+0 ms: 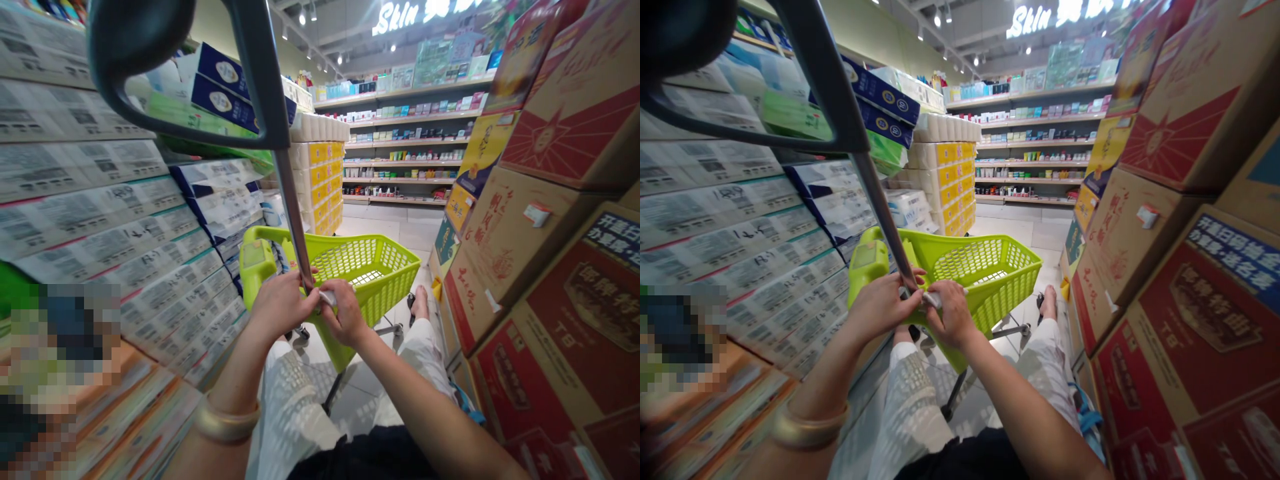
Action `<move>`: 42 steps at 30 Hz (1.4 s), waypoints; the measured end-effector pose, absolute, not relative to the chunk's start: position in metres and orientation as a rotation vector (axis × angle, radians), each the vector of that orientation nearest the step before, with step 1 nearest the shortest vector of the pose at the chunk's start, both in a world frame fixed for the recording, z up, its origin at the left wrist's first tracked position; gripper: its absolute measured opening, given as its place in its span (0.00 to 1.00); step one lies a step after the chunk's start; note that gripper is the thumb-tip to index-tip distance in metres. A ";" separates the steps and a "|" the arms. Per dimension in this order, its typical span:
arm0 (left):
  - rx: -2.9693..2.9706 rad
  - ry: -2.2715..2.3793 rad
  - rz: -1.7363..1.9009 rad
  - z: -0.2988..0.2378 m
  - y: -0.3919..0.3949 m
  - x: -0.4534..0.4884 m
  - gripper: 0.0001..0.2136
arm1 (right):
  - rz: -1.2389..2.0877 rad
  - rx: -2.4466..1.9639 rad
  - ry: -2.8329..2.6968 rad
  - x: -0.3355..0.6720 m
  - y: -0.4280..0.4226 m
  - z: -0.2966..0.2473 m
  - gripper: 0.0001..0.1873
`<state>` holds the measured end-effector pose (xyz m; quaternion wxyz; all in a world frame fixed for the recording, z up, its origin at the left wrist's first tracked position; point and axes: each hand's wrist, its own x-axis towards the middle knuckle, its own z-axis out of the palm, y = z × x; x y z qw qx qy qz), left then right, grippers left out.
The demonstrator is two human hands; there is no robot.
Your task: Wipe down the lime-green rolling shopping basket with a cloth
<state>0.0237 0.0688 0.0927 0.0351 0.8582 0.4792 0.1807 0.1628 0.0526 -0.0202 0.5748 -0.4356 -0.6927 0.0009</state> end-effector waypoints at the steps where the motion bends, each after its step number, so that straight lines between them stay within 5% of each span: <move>1: 2.633 1.478 0.553 0.093 0.069 0.024 0.11 | -0.002 -1.032 -1.644 0.167 0.053 -0.021 0.13; 24: 2.634 1.471 0.569 0.091 0.070 0.022 0.10 | 0.244 -0.996 -1.266 0.185 0.061 -0.006 0.06; 34: 2.638 1.470 0.582 0.091 0.070 0.023 0.11 | 0.082 -1.156 -1.643 0.162 0.063 -0.004 0.10; 42: 2.622 1.462 0.578 0.094 0.068 0.021 0.09 | -0.031 -1.074 -1.738 0.185 0.049 -0.033 0.22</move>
